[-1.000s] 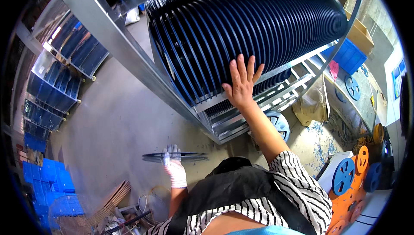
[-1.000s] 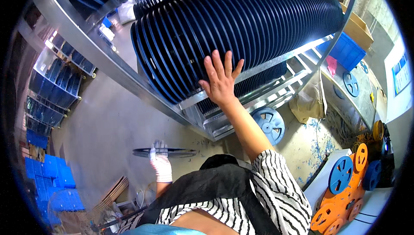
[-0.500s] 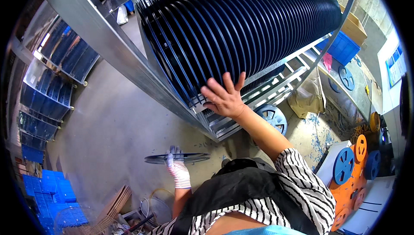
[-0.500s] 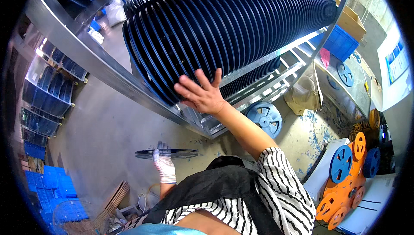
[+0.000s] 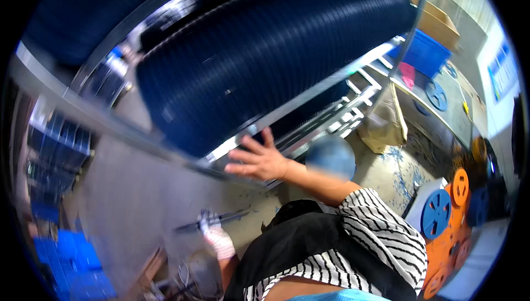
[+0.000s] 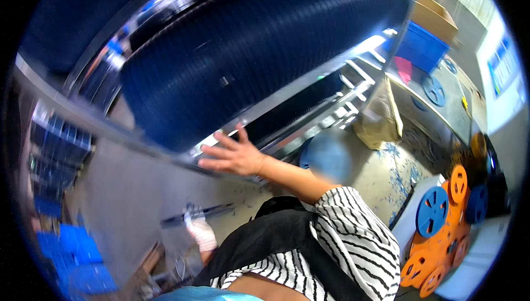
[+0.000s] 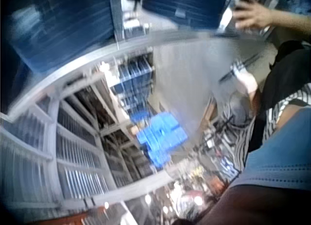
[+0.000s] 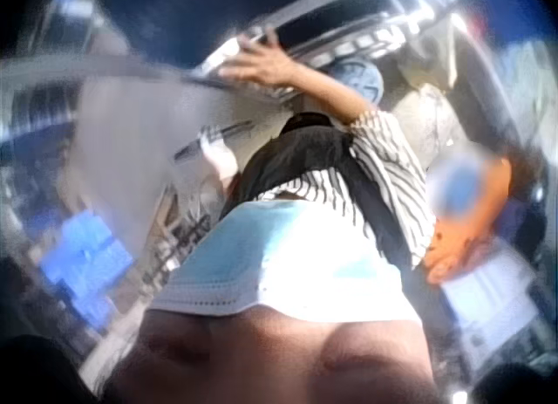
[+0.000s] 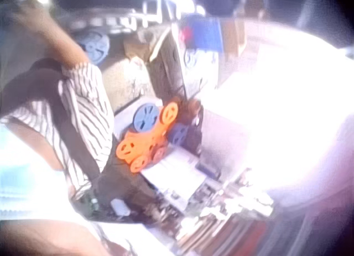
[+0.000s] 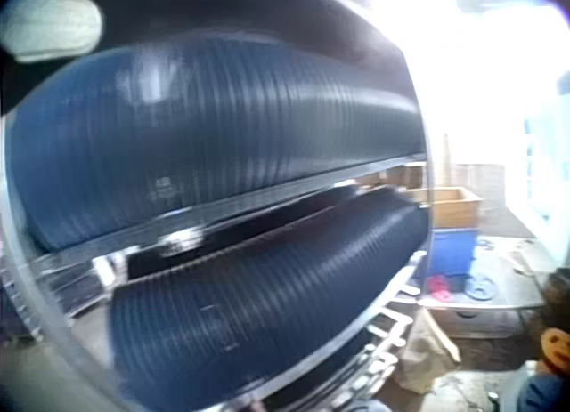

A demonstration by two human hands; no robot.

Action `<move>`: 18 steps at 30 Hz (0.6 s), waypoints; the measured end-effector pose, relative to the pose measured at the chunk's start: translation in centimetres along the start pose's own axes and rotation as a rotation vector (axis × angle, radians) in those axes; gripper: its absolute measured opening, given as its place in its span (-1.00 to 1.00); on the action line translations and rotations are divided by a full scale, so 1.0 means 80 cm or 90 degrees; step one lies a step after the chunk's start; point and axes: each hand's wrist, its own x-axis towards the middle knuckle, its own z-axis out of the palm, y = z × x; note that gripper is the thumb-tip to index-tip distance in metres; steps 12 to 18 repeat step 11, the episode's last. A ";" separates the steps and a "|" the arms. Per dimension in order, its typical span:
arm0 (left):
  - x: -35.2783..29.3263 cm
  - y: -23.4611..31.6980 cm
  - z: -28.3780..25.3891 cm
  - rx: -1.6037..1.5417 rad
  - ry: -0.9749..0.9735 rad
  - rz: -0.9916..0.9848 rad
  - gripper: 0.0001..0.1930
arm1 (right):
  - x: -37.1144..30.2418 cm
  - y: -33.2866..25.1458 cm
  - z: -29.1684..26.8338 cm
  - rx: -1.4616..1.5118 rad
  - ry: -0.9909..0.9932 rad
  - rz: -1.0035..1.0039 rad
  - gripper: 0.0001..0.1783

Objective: The person repeatedly picks up blue plastic reel-like parts from a table and stacks them onto a metal rack. The person handles the parts one at a time, placing them in a vertical stack on the rack.

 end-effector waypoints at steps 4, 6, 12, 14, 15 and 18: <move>-0.070 -0.048 0.044 -0.030 0.113 -0.019 -0.69 | -0.118 0.027 -0.077 0.096 -0.231 0.078 -0.36; -0.096 -0.088 0.078 0.011 0.149 -0.040 -0.68 | -0.177 0.044 -0.120 0.131 -0.393 0.215 -0.26; -0.182 -0.160 0.193 0.033 0.082 -0.105 -0.66 | -0.326 0.060 -0.129 0.574 -0.498 0.484 -0.26; -0.182 -0.160 0.193 0.033 0.082 -0.105 -0.66 | -0.326 0.060 -0.129 0.574 -0.498 0.484 -0.26; -0.182 -0.160 0.193 0.033 0.082 -0.105 -0.66 | -0.326 0.060 -0.129 0.574 -0.498 0.484 -0.26; -0.182 -0.160 0.193 0.033 0.082 -0.105 -0.66 | -0.326 0.060 -0.129 0.574 -0.498 0.484 -0.26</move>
